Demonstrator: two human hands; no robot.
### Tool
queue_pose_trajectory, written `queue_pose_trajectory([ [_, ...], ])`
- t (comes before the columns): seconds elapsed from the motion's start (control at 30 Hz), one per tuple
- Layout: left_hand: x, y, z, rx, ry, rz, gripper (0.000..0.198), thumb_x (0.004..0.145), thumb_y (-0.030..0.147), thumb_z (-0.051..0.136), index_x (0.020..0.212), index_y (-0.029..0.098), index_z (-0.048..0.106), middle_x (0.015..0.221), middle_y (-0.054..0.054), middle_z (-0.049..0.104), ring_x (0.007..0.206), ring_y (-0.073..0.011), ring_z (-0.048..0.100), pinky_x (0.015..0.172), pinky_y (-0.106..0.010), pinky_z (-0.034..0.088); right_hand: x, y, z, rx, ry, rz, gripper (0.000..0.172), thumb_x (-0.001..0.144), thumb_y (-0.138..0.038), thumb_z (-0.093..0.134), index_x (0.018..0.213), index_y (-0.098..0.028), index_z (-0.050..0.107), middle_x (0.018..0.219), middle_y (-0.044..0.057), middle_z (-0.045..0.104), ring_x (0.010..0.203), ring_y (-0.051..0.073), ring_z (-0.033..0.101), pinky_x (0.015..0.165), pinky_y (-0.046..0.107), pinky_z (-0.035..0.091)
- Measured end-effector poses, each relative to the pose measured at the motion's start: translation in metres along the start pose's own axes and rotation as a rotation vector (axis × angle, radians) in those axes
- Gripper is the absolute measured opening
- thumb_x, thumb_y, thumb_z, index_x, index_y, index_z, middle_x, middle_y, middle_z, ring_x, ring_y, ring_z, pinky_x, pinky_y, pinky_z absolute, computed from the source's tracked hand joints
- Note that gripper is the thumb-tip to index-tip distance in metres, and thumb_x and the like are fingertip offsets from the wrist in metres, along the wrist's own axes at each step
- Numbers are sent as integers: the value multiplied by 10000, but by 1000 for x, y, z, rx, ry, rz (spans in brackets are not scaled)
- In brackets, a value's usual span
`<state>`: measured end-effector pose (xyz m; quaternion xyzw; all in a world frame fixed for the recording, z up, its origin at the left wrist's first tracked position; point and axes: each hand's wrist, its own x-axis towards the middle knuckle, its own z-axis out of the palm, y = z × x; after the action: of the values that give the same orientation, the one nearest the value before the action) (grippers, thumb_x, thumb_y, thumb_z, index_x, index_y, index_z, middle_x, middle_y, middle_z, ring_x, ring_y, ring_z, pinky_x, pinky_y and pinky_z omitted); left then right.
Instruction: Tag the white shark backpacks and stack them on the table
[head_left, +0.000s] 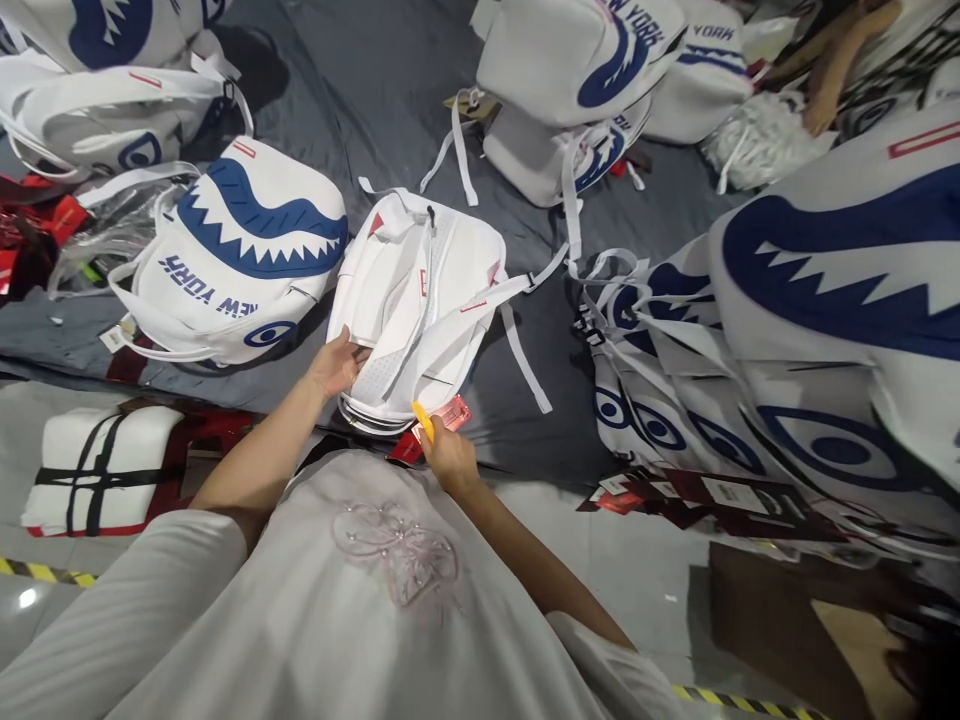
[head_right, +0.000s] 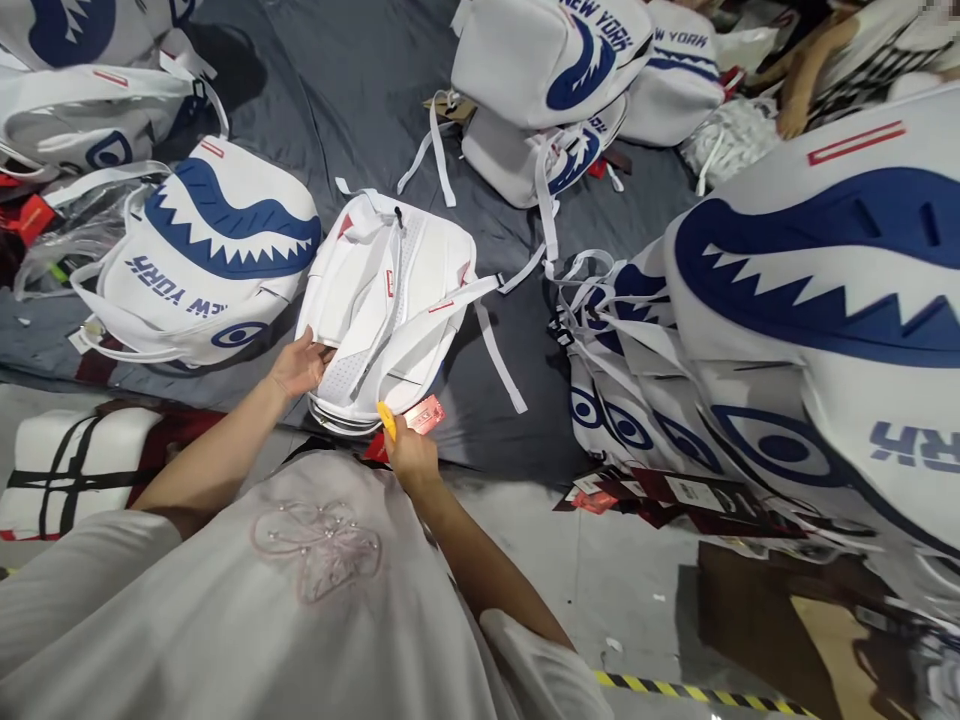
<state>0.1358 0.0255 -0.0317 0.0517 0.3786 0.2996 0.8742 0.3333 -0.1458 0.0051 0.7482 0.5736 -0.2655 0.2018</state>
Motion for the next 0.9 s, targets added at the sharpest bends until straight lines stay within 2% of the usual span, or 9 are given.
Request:
queue_pose_trajectory([
  [0.17, 1, 3, -9, 40, -14, 5, 506, 916, 602, 498, 1027, 131, 646, 955, -152, 722, 1036, -285, 700, 945, -430, 556, -4, 39, 18, -28, 216, 174, 415, 1043, -430, 352, 1246, -142, 571, 823, 111, 727, 718, 185, 683, 593, 226, 379],
  [0.27, -1, 7, -13, 50, 39, 20, 473, 894, 592, 553, 975, 136, 653, 924, -145, 723, 1030, -294, 704, 931, -422, 560, 4, 43, 23, -6, 274, 199, 436, 1047, -428, 338, 1245, -124, 580, 812, 112, 721, 708, 182, 678, 569, 228, 354],
  [0.4, -1, 10, -18, 98, 84, -4, 493, 893, 602, 551, 1058, 151, 664, 914, -137, 731, 1078, -309, 689, 930, -427, 552, 25, 34, 28, 19, 267, 205, 436, 1046, -429, 345, 1284, -125, 548, 785, 90, 711, 682, 169, 674, 544, 228, 319],
  [0.5, 3, 7, -20, 112, 143, 34, 529, 908, 604, 519, 1145, 153, 663, 921, -137, 742, 1102, -317, 678, 944, -438, 539, 39, 33, 35, 28, 238, 197, 437, 1046, -429, 341, 1286, -118, 533, 815, 99, 714, 694, 165, 672, 546, 228, 321],
  [0.6, 8, 6, -20, 112, 201, 65, 456, 932, 518, 510, 1110, 137, 688, 896, -129, 750, 1048, -307, 695, 938, -431, 544, 47, 35, 39, 43, 207, 202, 422, 1044, -421, 343, 1261, -114, 536, 821, 98, 715, 682, 158, 666, 550, 221, 327],
  [0.7, 7, 9, -21, 119, 236, 40, 369, 922, 418, 512, 1013, 122, 713, 797, -119, 738, 922, -294, 718, 878, -423, 571, 43, 40, 41, 57, 218, 198, 430, 1040, -426, 344, 1276, -115, 525, 828, 101, 719, 703, 172, 675, 566, 225, 337],
  [0.8, 4, 13, -24, 161, 249, 21, 368, 854, 450, 599, 1027, 149, 721, 754, -113, 726, 881, -323, 720, 814, -459, 587, 33, 44, 46, 102, 225, 192, 440, 1037, -429, 342, 1298, -121, 519, 823, 99, 724, 725, 196, 685, 579, 238, 344],
  [0.9, 5, 15, -23, 281, 275, -9, 451, 754, 482, 721, 1056, 147, 729, 725, -124, 716, 843, -362, 719, 769, -484, 590, 27, 46, 54, 130, 221, 199, 452, 1036, -444, 340, 1308, -130, 518, 815, 92, 728, 724, 208, 687, 577, 247, 341],
])
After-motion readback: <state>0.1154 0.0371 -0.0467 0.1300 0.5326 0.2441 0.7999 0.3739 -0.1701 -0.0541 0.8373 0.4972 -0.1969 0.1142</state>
